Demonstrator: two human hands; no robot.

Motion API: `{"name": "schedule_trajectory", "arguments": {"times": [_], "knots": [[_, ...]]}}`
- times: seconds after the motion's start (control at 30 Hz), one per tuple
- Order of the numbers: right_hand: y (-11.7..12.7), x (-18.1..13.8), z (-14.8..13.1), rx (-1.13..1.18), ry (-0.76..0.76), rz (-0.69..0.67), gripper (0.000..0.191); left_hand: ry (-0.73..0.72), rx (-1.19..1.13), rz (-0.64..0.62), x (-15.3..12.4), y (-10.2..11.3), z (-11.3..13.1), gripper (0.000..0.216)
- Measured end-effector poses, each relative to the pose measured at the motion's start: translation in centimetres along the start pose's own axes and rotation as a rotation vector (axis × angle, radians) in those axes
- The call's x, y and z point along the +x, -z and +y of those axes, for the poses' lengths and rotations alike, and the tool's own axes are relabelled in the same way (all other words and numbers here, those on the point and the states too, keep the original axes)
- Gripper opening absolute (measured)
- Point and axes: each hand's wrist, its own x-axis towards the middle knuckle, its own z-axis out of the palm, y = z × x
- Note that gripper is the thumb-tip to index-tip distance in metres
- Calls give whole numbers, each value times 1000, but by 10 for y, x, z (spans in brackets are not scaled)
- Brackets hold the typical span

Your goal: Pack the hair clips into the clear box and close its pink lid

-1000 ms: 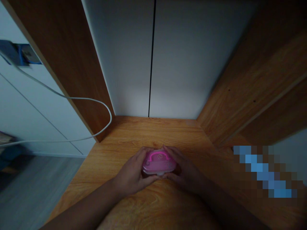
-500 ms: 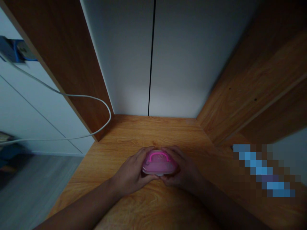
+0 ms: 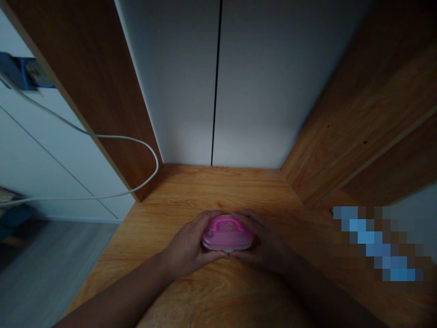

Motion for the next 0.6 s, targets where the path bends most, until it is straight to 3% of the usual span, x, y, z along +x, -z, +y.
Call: {"name": "schedule_trajectory", "arguments": {"times": [0.3,0.6], "knots": [[9,-1,-4,132,10,-79,82,29,106,134,0,-6,-1,78],[17,11,28,-112,-301,276,57,241,42,363,6,-6,-16,53]]}}
